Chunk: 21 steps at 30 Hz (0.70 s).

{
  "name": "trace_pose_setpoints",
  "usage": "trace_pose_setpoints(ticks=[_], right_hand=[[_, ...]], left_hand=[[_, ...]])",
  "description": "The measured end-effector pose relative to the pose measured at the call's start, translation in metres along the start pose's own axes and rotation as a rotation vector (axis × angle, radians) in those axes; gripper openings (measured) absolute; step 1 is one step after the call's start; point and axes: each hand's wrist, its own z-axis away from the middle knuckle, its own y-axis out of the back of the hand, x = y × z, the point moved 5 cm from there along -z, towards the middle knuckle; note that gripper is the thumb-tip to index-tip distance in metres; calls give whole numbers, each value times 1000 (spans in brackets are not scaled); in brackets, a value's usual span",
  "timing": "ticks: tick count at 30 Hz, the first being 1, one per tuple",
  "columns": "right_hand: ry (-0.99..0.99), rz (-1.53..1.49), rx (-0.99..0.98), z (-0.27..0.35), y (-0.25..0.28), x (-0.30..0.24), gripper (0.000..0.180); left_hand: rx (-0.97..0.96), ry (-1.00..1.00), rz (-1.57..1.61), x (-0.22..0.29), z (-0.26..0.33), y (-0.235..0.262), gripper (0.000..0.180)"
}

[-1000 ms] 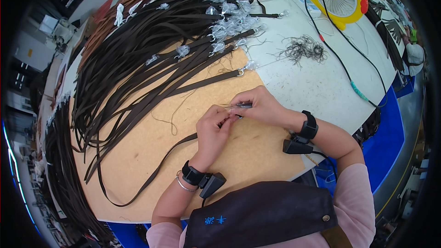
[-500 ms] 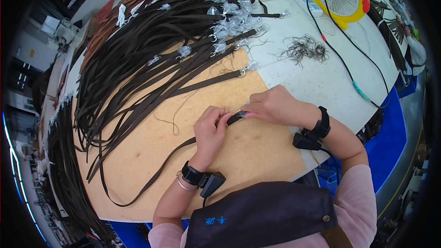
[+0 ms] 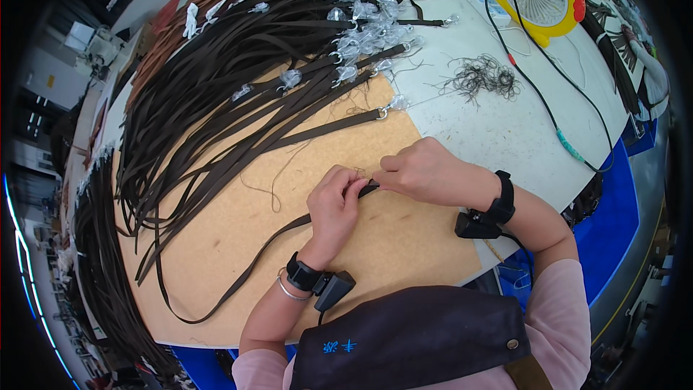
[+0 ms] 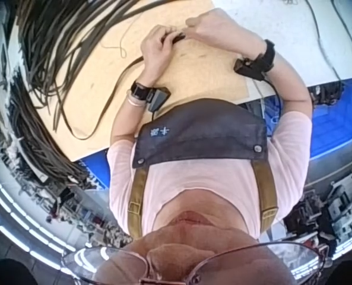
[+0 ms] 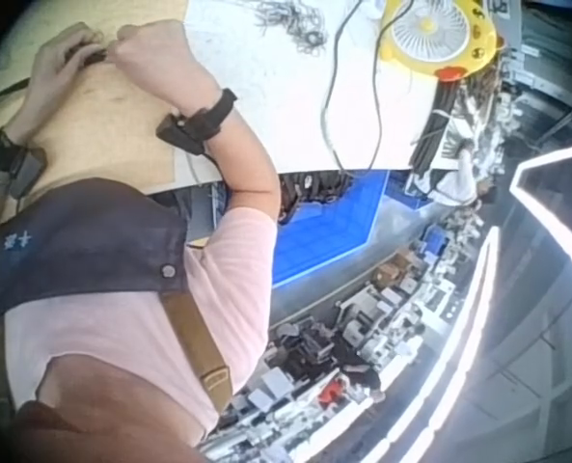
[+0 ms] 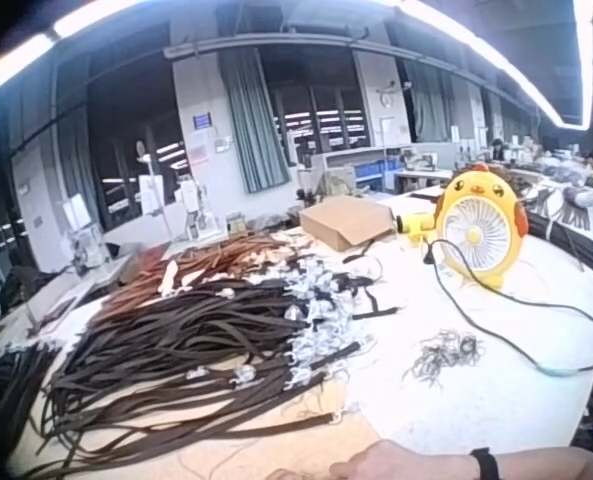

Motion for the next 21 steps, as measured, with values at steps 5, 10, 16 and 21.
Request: trace_pose_setpoints(ticks=[5,10,16,21], right_hand=[[-99,-113,-30,5,-6,6,15],[-162,-154,-50,7,-2,6,17],[-154,-153,-21,8,-1,6,18],[-128,-157,-10,8,-2,4,19]], left_hand=[[-21,-4,-62,-14,-9,17,7],[-40,-78,-460,10,-9,44,26],[-259,-345,-387,17,0,16,16],[-213,-446,-464,20,1,10,10]])
